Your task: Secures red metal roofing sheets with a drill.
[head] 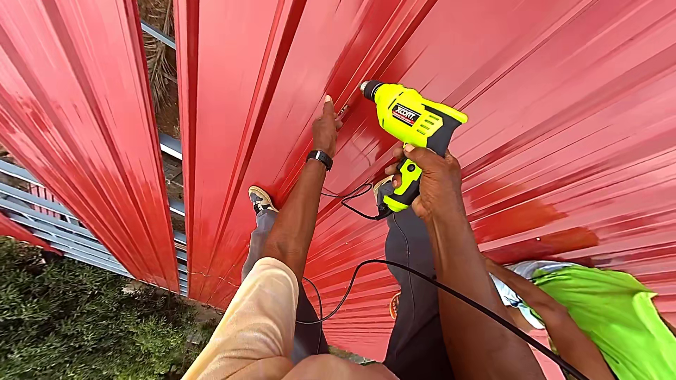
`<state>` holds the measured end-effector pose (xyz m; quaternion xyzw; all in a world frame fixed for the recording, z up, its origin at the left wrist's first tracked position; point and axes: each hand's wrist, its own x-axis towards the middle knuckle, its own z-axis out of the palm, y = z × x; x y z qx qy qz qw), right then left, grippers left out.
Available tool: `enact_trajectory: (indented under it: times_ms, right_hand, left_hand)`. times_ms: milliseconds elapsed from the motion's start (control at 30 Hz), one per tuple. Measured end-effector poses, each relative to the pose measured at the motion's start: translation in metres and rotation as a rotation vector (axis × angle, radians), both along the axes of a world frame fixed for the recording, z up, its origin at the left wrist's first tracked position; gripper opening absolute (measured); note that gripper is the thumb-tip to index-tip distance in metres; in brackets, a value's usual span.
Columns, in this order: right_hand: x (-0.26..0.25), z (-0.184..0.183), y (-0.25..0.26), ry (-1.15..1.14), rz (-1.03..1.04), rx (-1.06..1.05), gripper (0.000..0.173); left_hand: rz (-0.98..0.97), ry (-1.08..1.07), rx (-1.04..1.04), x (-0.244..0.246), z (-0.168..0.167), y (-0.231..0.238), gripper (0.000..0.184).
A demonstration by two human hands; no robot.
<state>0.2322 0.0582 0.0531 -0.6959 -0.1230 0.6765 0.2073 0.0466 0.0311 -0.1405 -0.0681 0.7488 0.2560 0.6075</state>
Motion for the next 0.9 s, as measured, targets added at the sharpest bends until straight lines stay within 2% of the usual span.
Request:
enact_trajectory:
  times_ms: [67, 133, 233, 300, 367, 567, 767, 900]
  right_hand:
    - [-0.004, 0.0, -0.002, -0.016, 0.037, -0.017, 0.033]
    - [-0.008, -0.001, -0.006, -0.015, 0.082, -0.021, 0.033]
    - [-0.01, -0.007, -0.018, 0.026, 0.159, 0.004, 0.034]
    - [-0.014, -0.01, -0.024, -0.002, 0.219, 0.013, 0.031]
    - [-0.02, -0.01, -0.029, -0.037, 0.272, 0.001, 0.031]
    - [-0.035, -0.014, -0.045, -0.1, 0.361, -0.058, 0.047]
    - [-0.036, -0.013, -0.057, -0.101, 0.456, -0.03, 0.044]
    - [-0.042, -0.011, -0.063, -0.084, 0.501, -0.019, 0.053]
  left_hand:
    - [0.014, -0.113, 0.084, 0.008, 0.027, -0.001, 0.084]
    - [0.07, -0.336, 0.221, 0.017, 0.048, -0.002, 0.082]
    - [0.206, -0.564, 0.367, 0.028, 0.072, -0.003, 0.057]
    - [0.268, -0.525, 0.379, 0.032, 0.077, -0.008, 0.048]
    - [0.307, -0.489, 0.403, 0.031, 0.078, -0.018, 0.05]
    - [0.467, -0.51, 0.452, 0.023, 0.075, -0.051, 0.053]
    - [0.62, -0.621, 0.521, 0.023, 0.071, -0.076, 0.053]
    - [0.763, -0.753, 0.589, 0.022, 0.072, -0.077, 0.05]
